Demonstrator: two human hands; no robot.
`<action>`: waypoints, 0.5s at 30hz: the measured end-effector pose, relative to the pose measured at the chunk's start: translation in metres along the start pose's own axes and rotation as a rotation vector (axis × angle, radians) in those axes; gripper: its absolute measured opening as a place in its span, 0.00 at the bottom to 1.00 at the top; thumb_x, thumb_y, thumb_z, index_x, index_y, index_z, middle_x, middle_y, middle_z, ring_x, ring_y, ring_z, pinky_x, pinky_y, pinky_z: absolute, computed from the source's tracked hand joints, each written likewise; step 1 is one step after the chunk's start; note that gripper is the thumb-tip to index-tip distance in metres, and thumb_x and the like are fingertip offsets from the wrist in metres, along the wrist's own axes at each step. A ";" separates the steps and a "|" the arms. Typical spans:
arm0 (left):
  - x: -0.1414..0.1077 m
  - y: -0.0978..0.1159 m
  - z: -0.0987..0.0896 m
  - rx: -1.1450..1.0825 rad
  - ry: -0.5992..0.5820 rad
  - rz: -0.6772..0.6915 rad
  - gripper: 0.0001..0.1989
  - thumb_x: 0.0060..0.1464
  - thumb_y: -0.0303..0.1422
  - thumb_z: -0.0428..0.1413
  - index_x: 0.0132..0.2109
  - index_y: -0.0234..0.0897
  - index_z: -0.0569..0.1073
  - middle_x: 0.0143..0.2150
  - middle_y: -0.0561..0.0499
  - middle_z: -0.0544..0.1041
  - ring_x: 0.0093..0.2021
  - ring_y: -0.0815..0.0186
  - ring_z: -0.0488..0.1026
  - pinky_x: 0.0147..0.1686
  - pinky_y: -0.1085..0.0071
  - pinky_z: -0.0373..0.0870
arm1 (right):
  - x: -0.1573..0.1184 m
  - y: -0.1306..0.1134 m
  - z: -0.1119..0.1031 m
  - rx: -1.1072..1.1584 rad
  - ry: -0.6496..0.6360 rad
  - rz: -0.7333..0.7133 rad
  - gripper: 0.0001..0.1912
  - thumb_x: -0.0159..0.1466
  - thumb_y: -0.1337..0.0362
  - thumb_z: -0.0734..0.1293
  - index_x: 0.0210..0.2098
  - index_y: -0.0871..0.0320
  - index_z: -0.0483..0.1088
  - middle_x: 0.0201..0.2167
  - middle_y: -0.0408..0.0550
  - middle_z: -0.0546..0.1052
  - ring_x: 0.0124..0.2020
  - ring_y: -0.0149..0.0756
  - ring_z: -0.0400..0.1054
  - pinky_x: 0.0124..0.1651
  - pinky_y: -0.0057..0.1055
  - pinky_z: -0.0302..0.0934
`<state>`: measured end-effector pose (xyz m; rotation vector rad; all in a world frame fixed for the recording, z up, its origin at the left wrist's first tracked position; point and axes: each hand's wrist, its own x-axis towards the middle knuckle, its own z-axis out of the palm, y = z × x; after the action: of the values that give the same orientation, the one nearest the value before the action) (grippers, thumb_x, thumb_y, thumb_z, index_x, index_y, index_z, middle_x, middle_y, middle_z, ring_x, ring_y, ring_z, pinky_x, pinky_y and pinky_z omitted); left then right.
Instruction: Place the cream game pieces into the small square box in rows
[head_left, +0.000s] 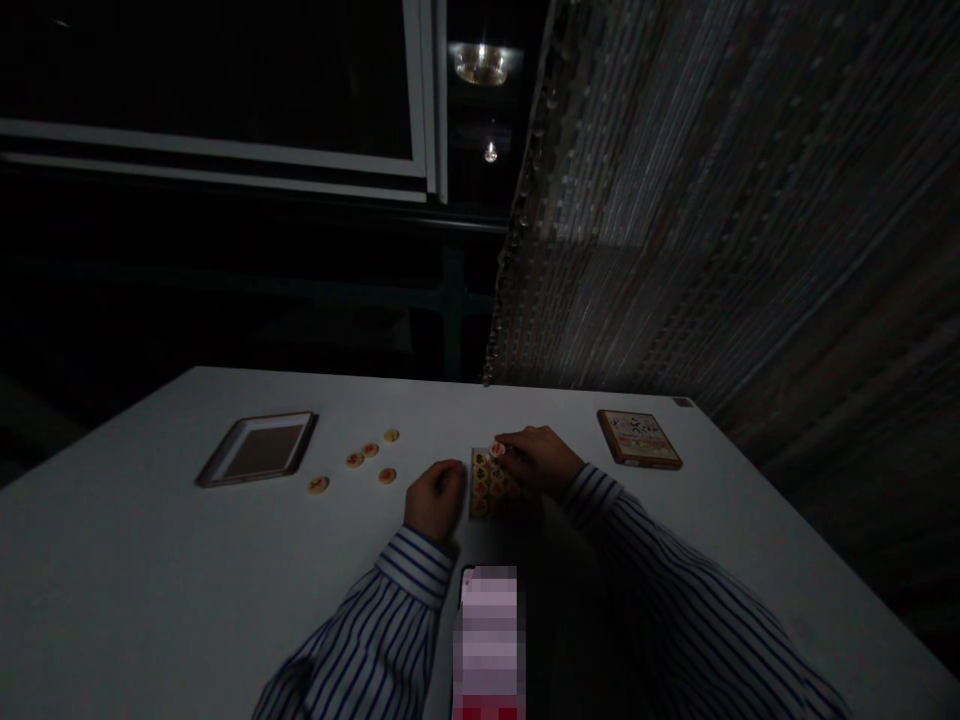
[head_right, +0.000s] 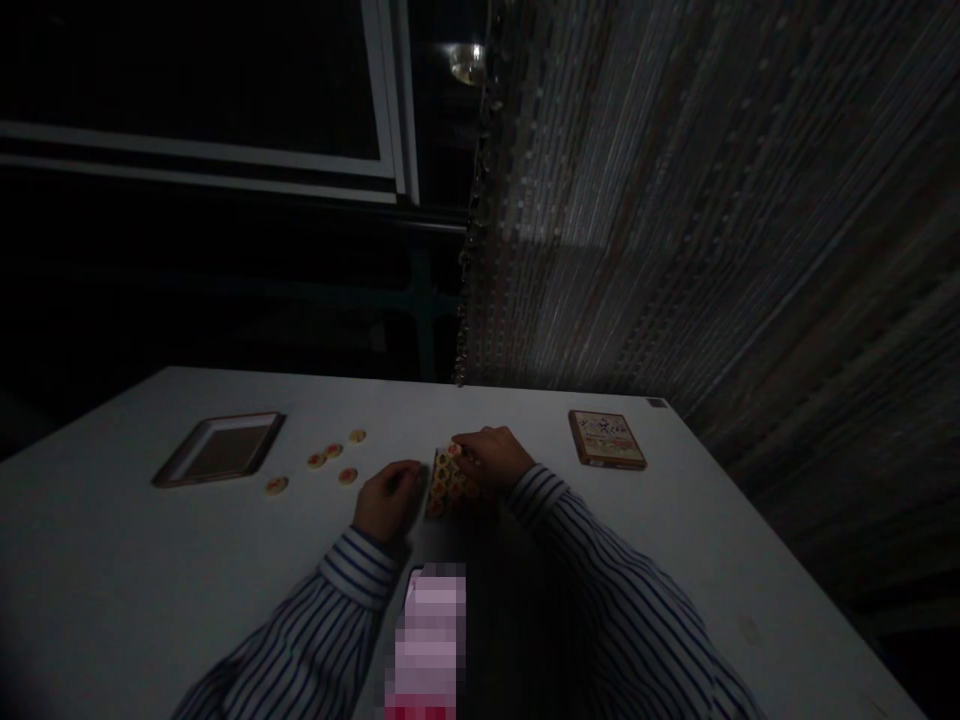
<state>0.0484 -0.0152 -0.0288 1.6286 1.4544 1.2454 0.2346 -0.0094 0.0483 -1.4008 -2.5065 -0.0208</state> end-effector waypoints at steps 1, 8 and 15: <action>0.000 -0.002 0.000 0.044 -0.010 0.017 0.15 0.46 0.40 0.48 0.35 0.35 0.72 0.31 0.48 0.75 0.32 0.65 0.70 0.34 0.69 0.66 | 0.001 0.001 0.001 -0.010 -0.025 -0.002 0.18 0.58 0.58 0.56 0.45 0.58 0.64 0.38 0.47 0.73 0.38 0.33 0.65 0.41 0.29 0.52; 0.000 -0.008 0.002 0.167 -0.023 0.072 0.15 0.48 0.39 0.46 0.36 0.36 0.72 0.33 0.47 0.75 0.34 0.66 0.70 0.35 0.69 0.66 | 0.007 0.006 0.008 -0.149 -0.204 0.048 0.18 0.59 0.54 0.54 0.44 0.54 0.64 0.35 0.49 0.73 0.38 0.35 0.65 0.41 0.30 0.50; 0.000 -0.008 0.001 0.182 -0.025 0.072 0.14 0.48 0.39 0.46 0.35 0.36 0.72 0.31 0.49 0.75 0.32 0.67 0.71 0.33 0.71 0.66 | 0.011 0.005 0.010 -0.172 -0.306 0.063 0.17 0.57 0.55 0.56 0.42 0.53 0.65 0.36 0.48 0.73 0.39 0.37 0.65 0.39 0.31 0.50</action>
<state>0.0464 -0.0139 -0.0360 1.8236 1.5442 1.1555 0.2312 0.0035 0.0411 -1.6630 -2.7602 -0.0109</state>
